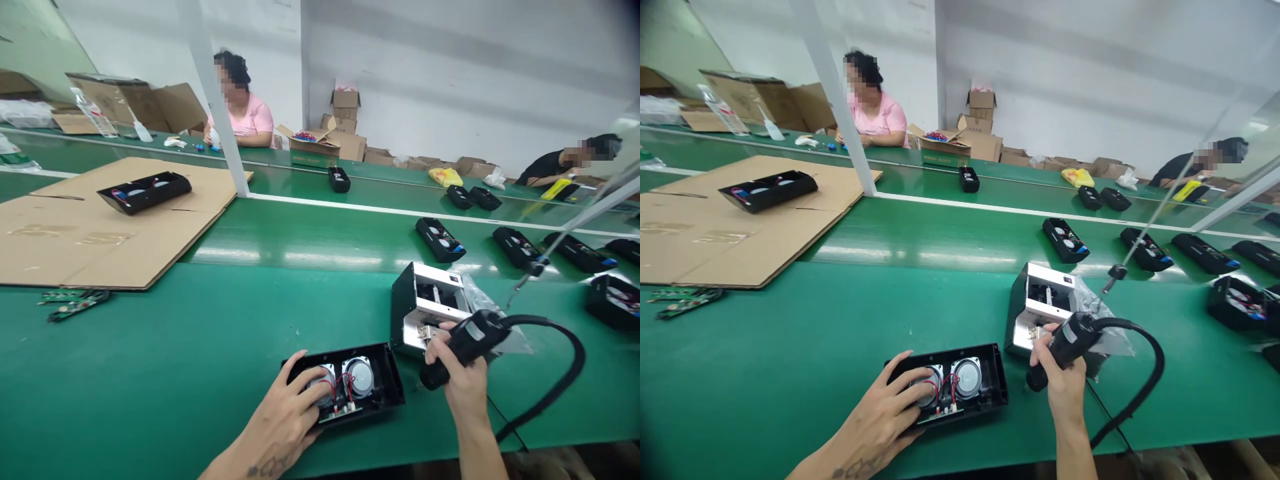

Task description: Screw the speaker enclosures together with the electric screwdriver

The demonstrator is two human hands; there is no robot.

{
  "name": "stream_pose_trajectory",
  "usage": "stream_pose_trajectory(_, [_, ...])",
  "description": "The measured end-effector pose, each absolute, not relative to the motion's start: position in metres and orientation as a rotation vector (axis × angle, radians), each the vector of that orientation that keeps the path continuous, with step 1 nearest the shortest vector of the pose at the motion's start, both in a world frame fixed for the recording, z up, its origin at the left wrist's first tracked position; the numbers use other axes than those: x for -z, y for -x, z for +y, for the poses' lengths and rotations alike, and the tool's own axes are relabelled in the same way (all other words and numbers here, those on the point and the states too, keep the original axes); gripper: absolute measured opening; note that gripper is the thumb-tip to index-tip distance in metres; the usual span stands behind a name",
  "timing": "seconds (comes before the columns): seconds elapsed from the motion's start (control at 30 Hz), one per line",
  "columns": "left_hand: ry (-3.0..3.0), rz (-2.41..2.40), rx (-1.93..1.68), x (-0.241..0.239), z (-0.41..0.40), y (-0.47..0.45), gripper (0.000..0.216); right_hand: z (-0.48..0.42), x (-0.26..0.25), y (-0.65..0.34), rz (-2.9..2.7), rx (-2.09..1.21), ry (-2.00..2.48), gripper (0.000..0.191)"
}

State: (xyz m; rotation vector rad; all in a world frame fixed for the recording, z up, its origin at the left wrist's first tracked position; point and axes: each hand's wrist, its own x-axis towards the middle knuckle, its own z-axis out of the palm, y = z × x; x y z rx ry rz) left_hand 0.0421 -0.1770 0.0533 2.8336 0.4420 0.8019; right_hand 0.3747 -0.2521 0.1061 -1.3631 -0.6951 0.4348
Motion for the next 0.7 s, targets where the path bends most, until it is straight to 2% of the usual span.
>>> stream_pose_trajectory(0.1, [-2.813,0.431,-0.849,-0.048,-0.175,-0.043,0.038,-0.256,-0.123,-0.372,-0.695,-0.443,1.299,0.04])
stream_pose_trajectory(0.27, [-2.799,0.42,-0.881,-0.044,-0.173,-0.044,0.036,-0.253,-0.165,-0.379,-0.672,-0.101,1.092,0.042])
stream_pose_trajectory(0.37, [-2.789,0.426,-0.897,-0.043,-0.172,-0.043,0.036,-0.241,-0.171,-0.384,-0.712,-0.031,1.139,0.038])
stream_pose_trajectory(0.57, [-2.844,0.43,-0.874,-0.044,-0.173,-0.043,0.038,-0.226,-0.16,-0.386,-0.804,-0.148,1.256,0.035])
stream_pose_trajectory(0.7, [-2.837,0.424,-0.874,-0.044,-0.173,-0.043,0.039,-0.239,-0.16,-0.379,-0.922,-0.354,1.336,0.03])
